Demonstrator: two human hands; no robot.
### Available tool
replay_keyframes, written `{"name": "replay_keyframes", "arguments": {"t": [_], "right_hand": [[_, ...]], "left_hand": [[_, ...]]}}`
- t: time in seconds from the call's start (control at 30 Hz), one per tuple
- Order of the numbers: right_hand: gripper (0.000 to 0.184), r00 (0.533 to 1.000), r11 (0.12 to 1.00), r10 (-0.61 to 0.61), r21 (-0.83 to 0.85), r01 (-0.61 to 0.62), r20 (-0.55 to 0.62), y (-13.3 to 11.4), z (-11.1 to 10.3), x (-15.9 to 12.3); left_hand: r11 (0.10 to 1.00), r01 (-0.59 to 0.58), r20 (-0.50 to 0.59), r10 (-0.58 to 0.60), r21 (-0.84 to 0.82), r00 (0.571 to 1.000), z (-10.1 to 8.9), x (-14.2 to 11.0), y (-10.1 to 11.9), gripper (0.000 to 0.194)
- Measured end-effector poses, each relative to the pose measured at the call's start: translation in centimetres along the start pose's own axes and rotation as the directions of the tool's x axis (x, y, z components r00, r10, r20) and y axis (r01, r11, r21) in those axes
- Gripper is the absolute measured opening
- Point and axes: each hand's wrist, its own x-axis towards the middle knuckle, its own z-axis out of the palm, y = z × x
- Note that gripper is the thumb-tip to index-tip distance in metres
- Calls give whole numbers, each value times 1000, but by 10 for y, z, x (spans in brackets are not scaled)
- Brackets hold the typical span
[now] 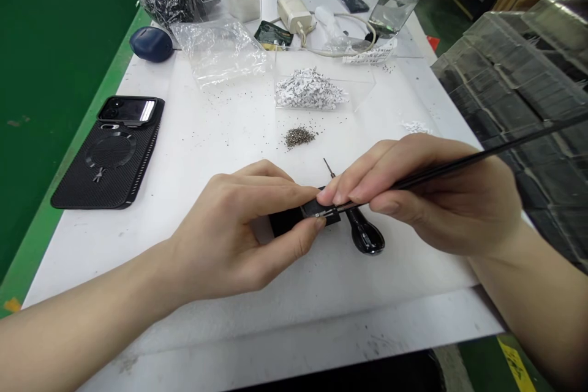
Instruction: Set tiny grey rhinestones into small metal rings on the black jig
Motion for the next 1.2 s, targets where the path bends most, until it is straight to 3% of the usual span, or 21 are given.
{"name": "replay_keyframes", "arguments": {"t": [0.63, 1.2], "right_hand": [[14, 999, 999, 38, 5, -38, 35, -1, -3, -1], [22, 999, 999, 1, 35, -3, 50, 4, -6, -1]], "left_hand": [[1000, -12, -12, 12, -2, 1000, -2, 0, 0, 15], [1000, -18, -11, 18, 18, 1000, 1, -1, -1, 15]]}}
